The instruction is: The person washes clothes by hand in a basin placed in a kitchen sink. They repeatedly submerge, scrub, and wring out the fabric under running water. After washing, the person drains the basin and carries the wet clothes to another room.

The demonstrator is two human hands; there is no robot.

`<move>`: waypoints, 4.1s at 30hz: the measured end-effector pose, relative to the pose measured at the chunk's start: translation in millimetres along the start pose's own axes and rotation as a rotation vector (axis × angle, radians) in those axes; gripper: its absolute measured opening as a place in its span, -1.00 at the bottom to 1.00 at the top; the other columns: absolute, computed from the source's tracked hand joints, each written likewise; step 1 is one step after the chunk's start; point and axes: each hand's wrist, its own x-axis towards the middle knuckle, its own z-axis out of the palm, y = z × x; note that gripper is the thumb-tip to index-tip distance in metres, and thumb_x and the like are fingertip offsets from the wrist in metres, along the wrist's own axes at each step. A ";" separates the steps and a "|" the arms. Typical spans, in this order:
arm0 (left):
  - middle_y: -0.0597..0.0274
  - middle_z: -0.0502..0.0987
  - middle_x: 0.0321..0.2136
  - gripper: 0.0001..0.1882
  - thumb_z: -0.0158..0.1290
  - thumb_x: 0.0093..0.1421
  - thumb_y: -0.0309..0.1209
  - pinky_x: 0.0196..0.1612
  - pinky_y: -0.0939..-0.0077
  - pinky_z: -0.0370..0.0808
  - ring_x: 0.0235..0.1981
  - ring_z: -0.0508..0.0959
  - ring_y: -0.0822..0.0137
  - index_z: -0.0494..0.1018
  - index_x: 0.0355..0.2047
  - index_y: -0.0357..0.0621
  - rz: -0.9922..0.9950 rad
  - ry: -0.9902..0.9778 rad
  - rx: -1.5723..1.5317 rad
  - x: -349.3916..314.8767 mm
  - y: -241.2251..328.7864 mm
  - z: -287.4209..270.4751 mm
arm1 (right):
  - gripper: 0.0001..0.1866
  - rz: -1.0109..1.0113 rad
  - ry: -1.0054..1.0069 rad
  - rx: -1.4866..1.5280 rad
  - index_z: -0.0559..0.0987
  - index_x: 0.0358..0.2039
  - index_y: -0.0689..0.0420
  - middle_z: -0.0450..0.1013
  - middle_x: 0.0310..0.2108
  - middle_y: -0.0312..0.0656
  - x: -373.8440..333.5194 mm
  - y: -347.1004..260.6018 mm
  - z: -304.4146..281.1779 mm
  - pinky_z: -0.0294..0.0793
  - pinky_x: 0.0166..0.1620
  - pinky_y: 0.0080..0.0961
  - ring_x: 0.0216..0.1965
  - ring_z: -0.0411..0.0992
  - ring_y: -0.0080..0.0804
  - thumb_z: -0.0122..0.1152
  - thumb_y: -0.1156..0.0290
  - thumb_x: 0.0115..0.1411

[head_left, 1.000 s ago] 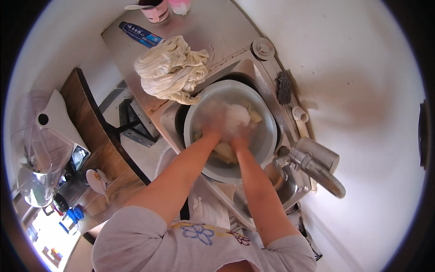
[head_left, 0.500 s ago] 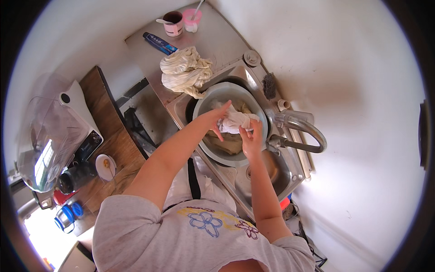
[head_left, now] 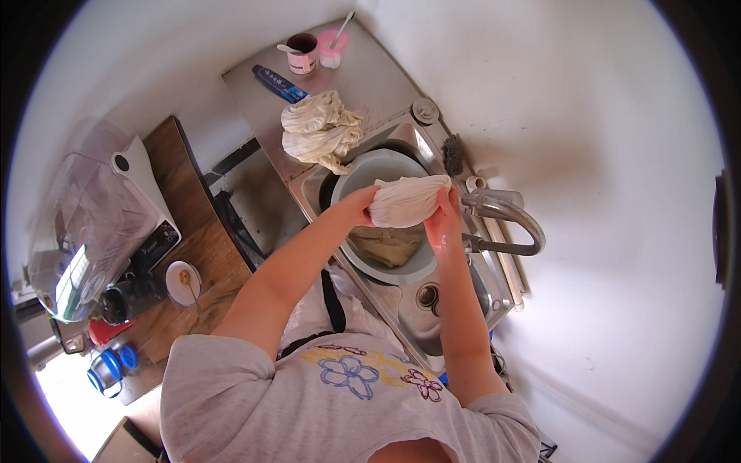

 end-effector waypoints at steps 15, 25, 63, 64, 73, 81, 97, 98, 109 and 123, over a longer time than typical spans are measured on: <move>0.27 0.45 0.01 -0.56 -0.14 0.30 -0.02 0.05 0.14 0.45 0.01 0.49 0.31 0.36 0.06 0.03 0.030 -0.142 0.026 -11.7 -6.2 -9.2 | -0.34 0.299 -0.124 0.137 0.40 0.07 0.10 0.42 -0.01 -0.07 53.4 50.9 -46.7 0.37 0.09 -0.15 0.04 0.38 -0.16 -0.07 -0.20 0.21; 0.20 0.47 -0.04 -0.40 0.09 0.11 0.08 -0.10 0.17 0.50 -0.13 0.54 0.19 0.35 0.04 -0.01 0.270 -0.072 -0.051 11.8 -1.9 -8.1 | -0.68 -0.252 0.247 -0.532 0.43 -0.18 0.20 0.44 -0.31 -0.26 27.0 51.8 24.0 0.48 -0.23 -0.53 -0.34 0.43 -0.52 0.31 0.39 0.11; 0.13 0.50 -0.32 -0.55 0.18 -0.11 -0.01 -0.34 0.15 0.45 -0.37 0.54 0.05 0.51 -0.32 -0.05 1.122 -0.557 2.097 -34.9 6.6 66.0 | -0.50 0.711 -0.179 0.064 0.33 0.08 0.13 0.37 0.03 -0.15 18.8 72.9 -75.8 0.47 0.02 -0.23 0.06 0.37 -0.24 -0.09 0.04 0.29; 0.13 0.51 -0.31 -0.56 0.17 -0.09 -0.01 -0.33 0.15 0.45 -0.37 0.54 0.05 0.51 -0.32 -0.06 1.109 -0.507 2.119 -37.1 5.6 66.9 | -0.50 0.685 -0.196 0.057 0.33 0.09 0.13 0.37 0.04 -0.15 15.4 71.1 -74.2 0.47 0.03 -0.23 0.06 0.37 -0.24 -0.09 0.04 0.29; 0.18 0.46 -0.48 -0.65 0.17 0.07 -0.14 -0.32 0.41 0.45 -0.45 0.51 0.26 0.45 -0.25 -0.11 1.195 0.490 0.919 -46.1 41.2 19.5 | -0.54 0.265 -0.113 -0.123 0.38 0.04 0.10 0.24 0.12 -0.18 28.1 23.0 17.4 0.31 0.15 -0.31 0.12 0.28 -0.27 0.17 0.16 0.20; 0.16 0.37 -0.26 -0.44 0.13 0.16 -0.17 -0.18 0.41 0.38 -0.20 0.31 0.33 0.27 0.10 -0.12 1.254 0.672 0.023 -133.3 96.1 2.7 | -0.65 -0.360 -0.309 -0.463 0.35 -0.06 0.22 0.16 0.09 -0.12 29.8 33.1 123.1 0.52 -0.13 -0.47 0.01 0.32 -0.36 0.19 0.56 0.14; 0.20 0.12 0.27 -0.42 0.09 0.12 -0.05 0.27 -0.05 -0.03 0.28 0.07 0.03 0.29 0.17 0.35 1.341 1.157 1.856 -53.6 137.2 -72.8 | -0.53 -0.161 0.035 -1.230 0.40 -0.01 0.18 0.37 -0.06 -0.01 134.3 106.9 -30.3 0.52 -0.18 -0.27 -0.20 0.48 -0.21 0.29 0.30 0.10; 0.18 0.10 0.28 -0.39 0.12 0.11 -0.11 0.25 -0.06 0.00 0.26 0.09 -0.04 0.27 0.20 0.35 1.380 1.121 1.859 -52.4 137.4 -71.4 | -0.48 -0.069 0.030 -1.408 0.41 0.00 0.13 0.33 0.01 0.02 112.0 105.1 -69.0 0.45 -0.11 -0.17 -0.12 0.44 -0.14 0.32 0.23 0.05; -0.06 0.14 0.17 -0.44 0.13 0.00 -0.40 0.21 0.03 0.17 0.17 0.16 -0.15 0.35 0.08 0.18 1.231 0.422 1.581 14.2 1.8 -18.4 | -0.14 0.606 -0.255 -2.016 0.18 0.25 -0.09 -0.01 0.28 0.06 8.7 156.8 -149.3 0.18 0.17 0.12 0.27 0.00 0.20 0.39 0.14 -0.05; -0.12 0.31 0.11 0.08 0.35 -0.21 -0.13 0.14 0.20 0.32 0.12 0.35 -0.04 0.03 0.26 -0.22 0.478 0.708 1.332 163.5 -38.9 -75.1 | -0.53 0.208 -0.456 -1.992 0.48 -0.07 0.03 0.37 -0.09 -0.09 -21.7 97.1 -138.7 0.34 -0.01 0.05 0.01 0.33 -0.04 0.29 0.31 -0.05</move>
